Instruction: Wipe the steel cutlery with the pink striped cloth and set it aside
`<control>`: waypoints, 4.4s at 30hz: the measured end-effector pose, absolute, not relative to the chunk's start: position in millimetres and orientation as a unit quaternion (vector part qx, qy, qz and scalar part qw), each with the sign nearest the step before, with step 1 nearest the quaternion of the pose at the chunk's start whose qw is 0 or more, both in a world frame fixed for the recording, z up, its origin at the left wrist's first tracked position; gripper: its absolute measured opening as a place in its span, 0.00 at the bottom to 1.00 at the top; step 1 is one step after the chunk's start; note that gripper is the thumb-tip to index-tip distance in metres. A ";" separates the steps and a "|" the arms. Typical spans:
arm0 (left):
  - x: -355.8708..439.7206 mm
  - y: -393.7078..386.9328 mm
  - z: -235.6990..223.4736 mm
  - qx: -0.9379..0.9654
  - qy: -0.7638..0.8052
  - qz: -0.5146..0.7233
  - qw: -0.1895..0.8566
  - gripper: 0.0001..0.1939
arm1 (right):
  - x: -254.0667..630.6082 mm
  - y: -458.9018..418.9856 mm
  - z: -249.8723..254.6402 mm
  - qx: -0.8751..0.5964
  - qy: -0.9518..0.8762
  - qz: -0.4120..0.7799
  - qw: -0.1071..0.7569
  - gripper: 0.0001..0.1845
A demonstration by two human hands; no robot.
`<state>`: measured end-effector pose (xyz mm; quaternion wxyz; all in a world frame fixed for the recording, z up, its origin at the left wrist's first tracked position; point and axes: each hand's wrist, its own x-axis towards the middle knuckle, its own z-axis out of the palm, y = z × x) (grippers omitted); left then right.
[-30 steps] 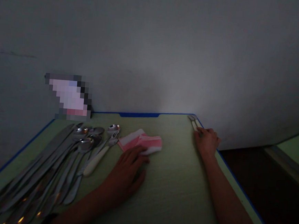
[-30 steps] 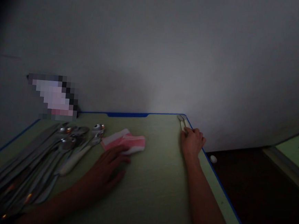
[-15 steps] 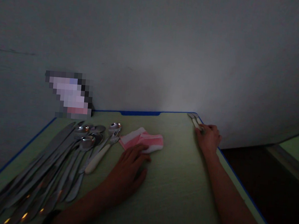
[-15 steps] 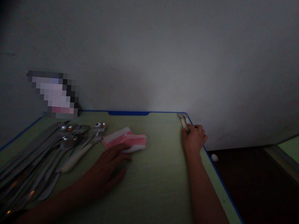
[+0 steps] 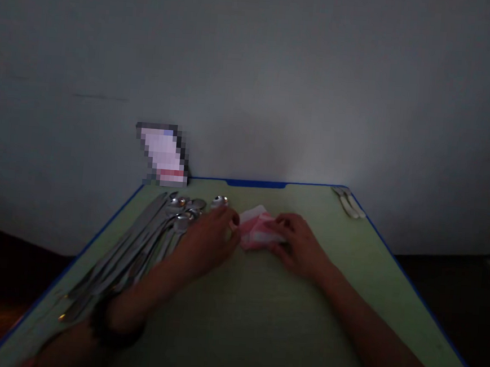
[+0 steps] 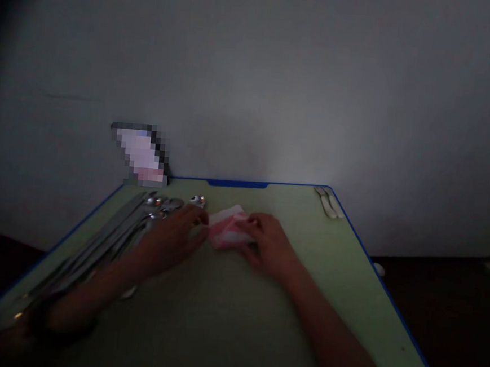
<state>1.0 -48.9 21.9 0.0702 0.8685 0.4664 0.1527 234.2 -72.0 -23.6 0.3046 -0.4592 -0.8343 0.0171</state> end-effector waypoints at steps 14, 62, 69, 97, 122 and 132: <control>-22.1 -25.0 43.9 0.829 0.538 -0.133 0.071 0.10 | 216.2 -20.2 -28.6 -0.529 -0.765 0.083 0.358 0.16; 13.0 -72.3 -3.8 0.722 0.514 0.243 0.395 0.18 | 243.7 25.7 -50.2 -0.630 -0.670 0.049 0.391 0.25; 18.3 -73.2 -6.9 0.614 0.412 0.334 0.585 0.17 | 197.5 1.8 -29.9 -0.572 -0.662 0.270 0.402 0.20; 17.3 -62.0 -14.8 0.602 0.443 0.375 0.548 0.12 | 196.3 -22.0 -28.4 -0.326 -0.239 0.700 0.588 0.14; 17.3 -64.3 -9.0 0.764 0.452 0.254 0.385 0.15 | 191.0 -29.9 -31.3 -0.242 -0.362 0.706 0.558 0.11; 18.7 -69.5 -19.3 0.814 0.468 0.191 0.285 0.16 | 169.0 -38.1 -33.4 -0.321 -0.388 0.674 0.540 0.15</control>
